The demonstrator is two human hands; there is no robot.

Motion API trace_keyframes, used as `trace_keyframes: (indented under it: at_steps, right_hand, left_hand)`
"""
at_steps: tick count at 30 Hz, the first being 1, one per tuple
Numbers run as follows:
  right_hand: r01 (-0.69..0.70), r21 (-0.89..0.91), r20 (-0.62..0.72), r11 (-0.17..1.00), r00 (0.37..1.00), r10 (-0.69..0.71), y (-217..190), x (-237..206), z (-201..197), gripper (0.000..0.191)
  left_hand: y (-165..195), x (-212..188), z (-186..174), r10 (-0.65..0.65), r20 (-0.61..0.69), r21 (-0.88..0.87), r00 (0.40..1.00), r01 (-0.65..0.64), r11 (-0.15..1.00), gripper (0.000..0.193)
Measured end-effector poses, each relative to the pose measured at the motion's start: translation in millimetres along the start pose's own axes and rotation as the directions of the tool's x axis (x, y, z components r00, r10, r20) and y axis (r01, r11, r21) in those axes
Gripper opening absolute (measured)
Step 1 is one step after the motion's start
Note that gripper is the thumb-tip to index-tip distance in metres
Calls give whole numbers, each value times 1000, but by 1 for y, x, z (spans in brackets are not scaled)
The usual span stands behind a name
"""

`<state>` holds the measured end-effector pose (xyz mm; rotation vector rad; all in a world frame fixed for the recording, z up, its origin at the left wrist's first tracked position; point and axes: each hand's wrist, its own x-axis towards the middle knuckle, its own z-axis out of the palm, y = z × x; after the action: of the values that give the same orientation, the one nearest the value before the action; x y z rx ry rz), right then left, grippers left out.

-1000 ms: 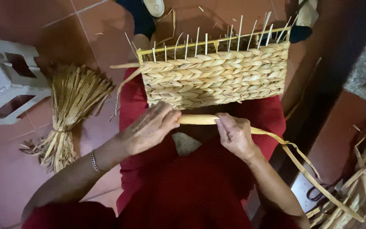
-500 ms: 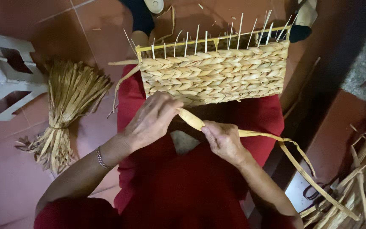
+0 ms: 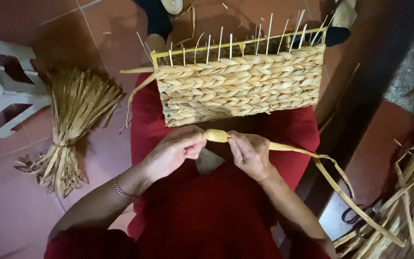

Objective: The person sits on the floor weaving a water hyacinth basket, threading and tightening woven strips around the rim and between the upright stakes, pulling strips taut by hand and reaching for new strips from bundles beside them.

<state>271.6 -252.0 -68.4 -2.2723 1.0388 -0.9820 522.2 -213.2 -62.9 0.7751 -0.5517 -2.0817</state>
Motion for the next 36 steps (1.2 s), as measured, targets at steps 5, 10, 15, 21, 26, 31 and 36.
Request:
trace_keyframes:
  at_steps: [5, 10, 15, 21, 26, 31, 36]
  right_hand:
    - [-112, 272, 139, 956, 987, 77, -1, -3, -5, 20]
    - [-370, 499, 277, 784, 925, 260, 15, -21, -4, 22]
    - [-674, 725, 562, 141, 697, 445, 35, -34, -2, 24]
    - [-544, 624, 397, 561, 839, 372, 21, -18, -18, 18]
    - [-109, 225, 45, 968, 994, 102, -7, -1, -26, 5]
    - [17, 172, 8, 985, 1000, -18, -14, 11, -28, 5]
    - [62, 88, -2, 994, 998, -63, -12, 13, -34, 10]
  left_hand:
    - [16, 6, 8, 239, -143, 724, 960, -63, 687, 13]
    - [40, 3, 22, 429, 303, 953, 851, -265, -149, 20]
    - [58, -8, 27, 258, 670, 614, 696, -326, -719, 36]
    - [44, -3, 25, 274, 577, 734, 769, -341, -587, 24]
    - [22, 1, 18, 187, 115, 918, 976, -176, 356, 12]
    - [6, 8, 19, 55, 125, 625, 991, -122, 771, 14]
    - [-3, 11, 36, 183, 194, 648, 964, -266, 713, 55]
